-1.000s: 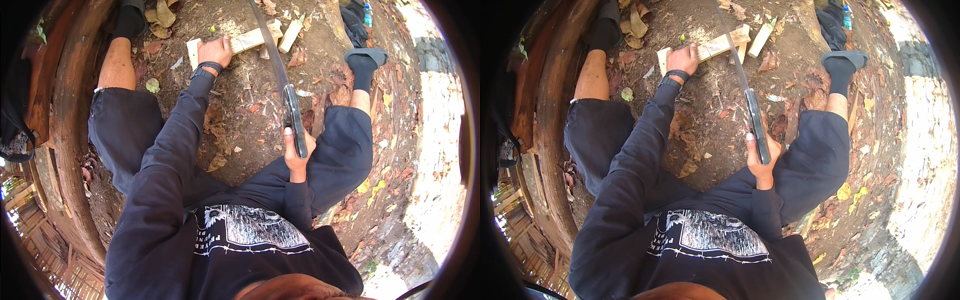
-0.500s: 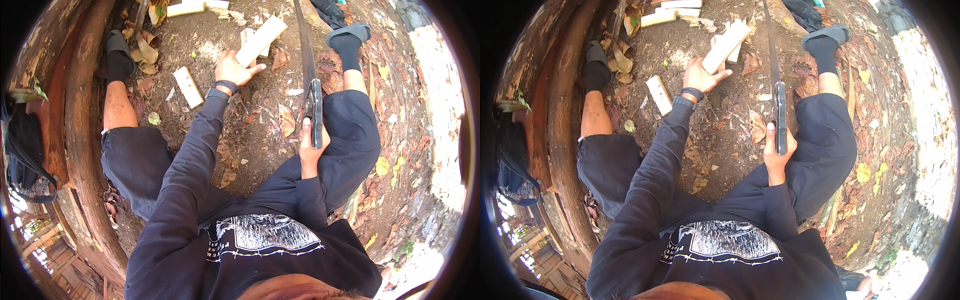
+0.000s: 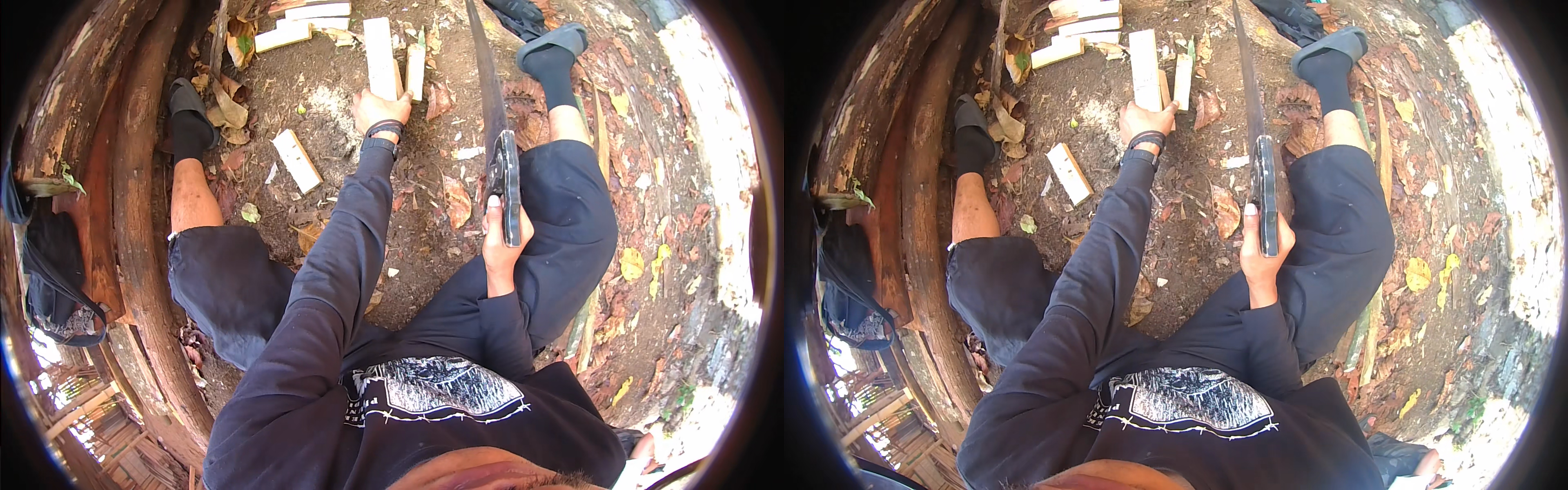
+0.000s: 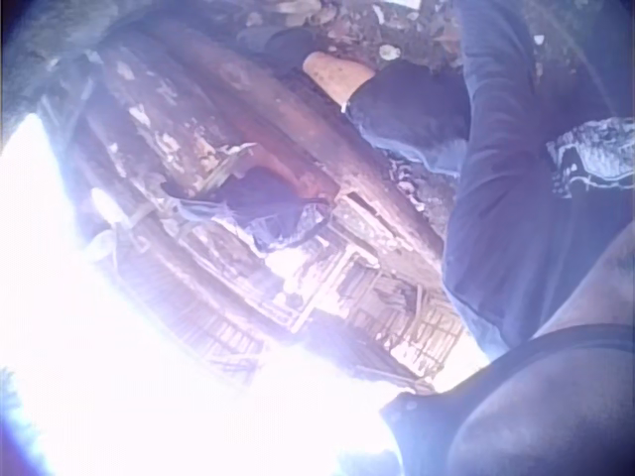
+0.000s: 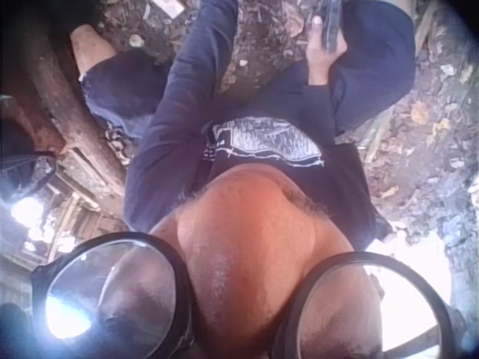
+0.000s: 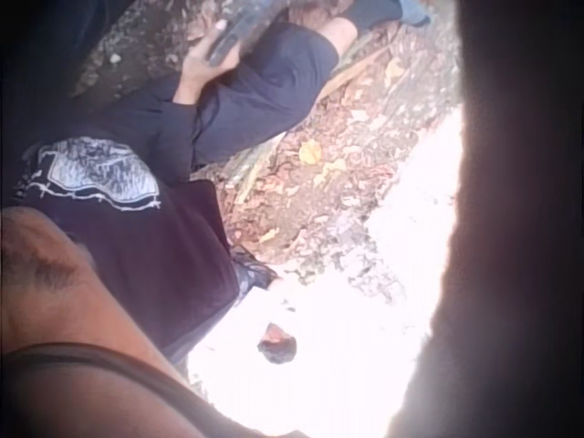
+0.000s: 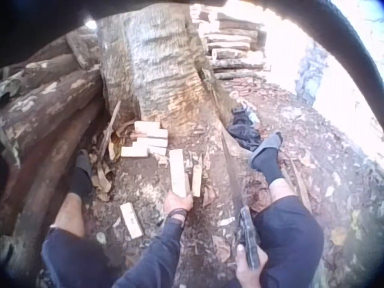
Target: The person sits on the ground and uses a hand saw to cut small rectangular pieces of light-colored wood. They hold the wood with one hand and saw with the other, producing small cut segments that accumulate on the ground.
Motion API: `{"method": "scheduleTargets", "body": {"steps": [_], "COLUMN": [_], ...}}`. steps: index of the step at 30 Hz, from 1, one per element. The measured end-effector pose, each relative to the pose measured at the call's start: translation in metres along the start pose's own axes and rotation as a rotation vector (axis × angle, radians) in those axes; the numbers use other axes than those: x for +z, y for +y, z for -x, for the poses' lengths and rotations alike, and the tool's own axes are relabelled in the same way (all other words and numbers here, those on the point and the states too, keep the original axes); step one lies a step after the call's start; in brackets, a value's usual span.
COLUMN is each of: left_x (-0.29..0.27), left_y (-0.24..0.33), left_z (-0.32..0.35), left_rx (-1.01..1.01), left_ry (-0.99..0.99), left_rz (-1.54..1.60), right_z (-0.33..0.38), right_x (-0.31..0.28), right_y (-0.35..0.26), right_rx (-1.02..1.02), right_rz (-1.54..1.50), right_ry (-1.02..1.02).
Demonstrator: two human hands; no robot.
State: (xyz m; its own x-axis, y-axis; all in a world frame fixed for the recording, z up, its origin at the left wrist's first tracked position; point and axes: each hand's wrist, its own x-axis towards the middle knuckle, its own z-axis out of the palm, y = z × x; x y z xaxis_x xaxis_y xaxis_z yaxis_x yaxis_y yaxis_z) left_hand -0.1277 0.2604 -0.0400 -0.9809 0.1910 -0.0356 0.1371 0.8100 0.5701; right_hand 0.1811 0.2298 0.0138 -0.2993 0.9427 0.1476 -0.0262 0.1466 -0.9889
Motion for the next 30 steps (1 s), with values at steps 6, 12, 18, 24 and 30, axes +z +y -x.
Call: {"method": "scheduleTargets", "body": {"steps": [6,12,18,24,30], "left_x": [-0.004,-0.006,-0.002,0.000,0.014], "left_y": [0.023,0.000,-0.031,-0.012,-0.006], "left_z": [0.006,-0.016,-0.010,0.014,0.036], "left_rx": [0.006,0.009,-0.056,-0.055,0.017], "left_ry": [-0.081,-0.232,-0.106,0.078,0.103], "left_rz": [-0.125,-0.057,0.150,0.045,0.275], "right_z": [0.003,0.004,0.005,0.004,0.004], "right_x": [-0.001,-0.002,-0.001,-0.001,0.001], "right_y": [0.000,0.006,0.009,0.008,0.005], "right_rx": [0.012,0.006,0.019,0.023,0.015], "right_rz": [-0.018,-0.030,-0.040,-0.036,-0.031], "right_ry": [-0.009,-0.015,-0.019,-0.018,-0.016]}}
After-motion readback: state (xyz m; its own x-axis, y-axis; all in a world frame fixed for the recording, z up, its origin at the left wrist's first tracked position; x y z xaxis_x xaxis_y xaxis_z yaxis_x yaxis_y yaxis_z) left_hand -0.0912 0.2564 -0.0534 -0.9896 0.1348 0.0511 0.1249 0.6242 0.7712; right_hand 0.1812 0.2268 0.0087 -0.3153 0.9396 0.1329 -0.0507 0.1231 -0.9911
